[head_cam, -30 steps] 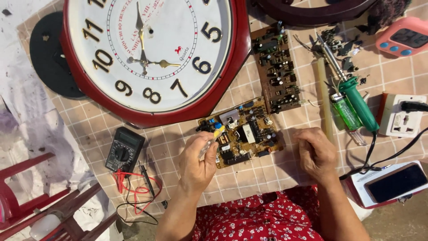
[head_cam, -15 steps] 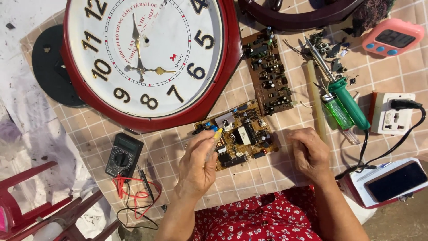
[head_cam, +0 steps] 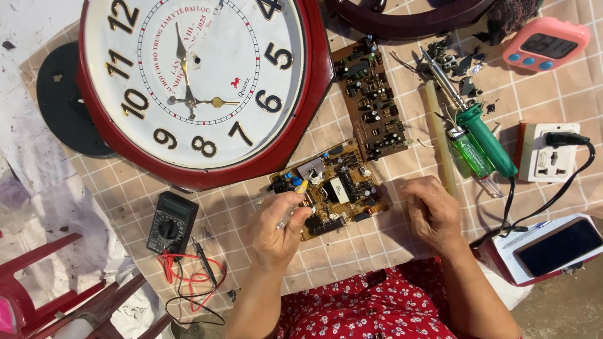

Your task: Testing electronic components on a circuit board using a multimeter and a small probe tool.

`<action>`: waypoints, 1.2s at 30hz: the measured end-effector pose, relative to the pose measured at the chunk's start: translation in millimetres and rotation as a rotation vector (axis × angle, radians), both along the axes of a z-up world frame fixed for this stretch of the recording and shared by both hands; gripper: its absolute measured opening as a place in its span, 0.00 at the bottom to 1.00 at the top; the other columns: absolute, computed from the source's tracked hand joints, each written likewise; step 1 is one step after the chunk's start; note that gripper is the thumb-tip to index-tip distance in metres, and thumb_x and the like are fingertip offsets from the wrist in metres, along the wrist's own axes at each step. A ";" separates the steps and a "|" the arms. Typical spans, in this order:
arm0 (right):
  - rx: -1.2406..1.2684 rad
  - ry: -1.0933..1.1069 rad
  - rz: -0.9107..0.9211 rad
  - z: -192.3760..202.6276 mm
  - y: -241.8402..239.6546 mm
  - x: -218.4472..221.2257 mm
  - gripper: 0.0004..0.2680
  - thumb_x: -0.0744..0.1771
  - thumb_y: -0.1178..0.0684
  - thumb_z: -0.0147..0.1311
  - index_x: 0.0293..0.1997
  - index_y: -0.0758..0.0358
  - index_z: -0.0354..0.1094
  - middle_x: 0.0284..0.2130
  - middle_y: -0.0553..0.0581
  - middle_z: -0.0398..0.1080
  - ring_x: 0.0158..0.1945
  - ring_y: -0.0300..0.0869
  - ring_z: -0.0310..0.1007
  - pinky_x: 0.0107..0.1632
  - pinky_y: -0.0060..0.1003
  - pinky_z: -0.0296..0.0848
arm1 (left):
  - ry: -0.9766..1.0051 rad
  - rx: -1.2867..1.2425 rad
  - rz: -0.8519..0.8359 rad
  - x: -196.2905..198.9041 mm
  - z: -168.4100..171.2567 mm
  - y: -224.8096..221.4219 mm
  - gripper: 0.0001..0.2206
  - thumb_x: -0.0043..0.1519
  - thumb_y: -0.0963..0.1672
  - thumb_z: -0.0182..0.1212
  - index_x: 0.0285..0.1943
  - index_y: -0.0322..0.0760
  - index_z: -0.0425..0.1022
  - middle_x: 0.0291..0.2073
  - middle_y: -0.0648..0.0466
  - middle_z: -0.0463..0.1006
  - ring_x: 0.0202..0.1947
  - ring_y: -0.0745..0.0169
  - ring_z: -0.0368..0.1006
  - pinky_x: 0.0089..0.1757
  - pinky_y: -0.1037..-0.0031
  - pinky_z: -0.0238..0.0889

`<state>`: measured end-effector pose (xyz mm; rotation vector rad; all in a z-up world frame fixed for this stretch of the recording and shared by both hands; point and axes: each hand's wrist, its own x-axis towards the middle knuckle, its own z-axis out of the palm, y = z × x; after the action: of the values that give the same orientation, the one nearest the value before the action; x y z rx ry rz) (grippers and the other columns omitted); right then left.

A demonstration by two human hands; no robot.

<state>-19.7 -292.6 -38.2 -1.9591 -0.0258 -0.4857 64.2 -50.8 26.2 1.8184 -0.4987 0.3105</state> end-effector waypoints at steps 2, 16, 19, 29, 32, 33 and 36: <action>0.007 -0.002 0.002 -7.9 -1.8 -4.1 0.04 0.62 0.65 0.45 0.31 0.69 0.66 0.23 0.59 0.68 0.27 0.52 0.68 0.32 0.39 0.68 | 0.091 -0.067 -0.065 -0.9 -2.9 2.7 0.09 0.54 0.42 0.56 0.40 0.31 0.68 0.32 0.44 0.74 0.25 0.61 0.70 0.28 0.76 0.68; -0.027 0.012 0.005 -11.8 -2.7 -6.8 0.04 0.61 0.64 0.45 0.30 0.66 0.66 0.24 0.59 0.68 0.26 0.52 0.67 0.32 0.38 0.68 | -0.074 -0.011 0.015 3.1 2.3 5.1 0.10 0.49 0.42 0.62 0.29 0.26 0.69 0.30 0.39 0.75 0.17 0.59 0.71 0.21 0.75 0.67; -0.023 0.020 0.000 -10.8 -2.2 -7.4 0.04 0.61 0.64 0.45 0.30 0.65 0.67 0.24 0.58 0.67 0.26 0.51 0.67 0.31 0.38 0.68 | -0.056 -0.094 -0.017 1.2 -8.4 -2.4 0.08 0.50 0.40 0.61 0.30 0.26 0.66 0.30 0.38 0.74 0.15 0.61 0.69 0.19 0.76 0.66; -0.019 0.037 -0.002 -7.7 -0.9 -5.9 0.04 0.61 0.65 0.45 0.30 0.66 0.67 0.23 0.59 0.67 0.26 0.52 0.66 0.32 0.38 0.68 | 0.038 -0.079 -0.042 3.4 16.8 0.7 0.09 0.54 0.42 0.53 0.33 0.26 0.67 0.33 0.40 0.71 0.19 0.61 0.72 0.25 0.73 0.70; -0.022 0.037 0.000 2.6 0.7 -1.3 0.04 0.61 0.65 0.45 0.30 0.66 0.66 0.23 0.60 0.67 0.26 0.52 0.66 0.32 0.39 0.67 | 0.024 -0.089 0.007 4.4 4.5 7.0 0.11 0.50 0.42 0.62 0.28 0.26 0.64 0.32 0.39 0.72 0.17 0.61 0.73 0.24 0.75 0.69; -0.024 0.035 -0.003 0.4 0.1 -1.3 0.04 0.61 0.65 0.45 0.30 0.66 0.66 0.23 0.60 0.67 0.26 0.52 0.66 0.32 0.39 0.67 | 0.022 -0.091 0.004 5.5 4.2 4.6 0.11 0.50 0.42 0.62 0.28 0.26 0.64 0.32 0.39 0.72 0.17 0.61 0.73 0.24 0.75 0.69; -0.030 0.021 0.006 -1.7 -1.3 -2.2 0.04 0.61 0.65 0.45 0.30 0.66 0.67 0.22 0.58 0.67 0.25 0.51 0.66 0.31 0.38 0.67 | 0.087 -0.250 -0.062 7.9 -0.4 2.3 0.11 0.49 0.38 0.61 0.29 0.27 0.59 0.30 0.35 0.72 0.15 0.56 0.72 0.20 0.73 0.68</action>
<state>-22.0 -293.9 -40.0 -1.9924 -0.0255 -0.4639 72.1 -48.5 25.8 1.5637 -0.4341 0.2385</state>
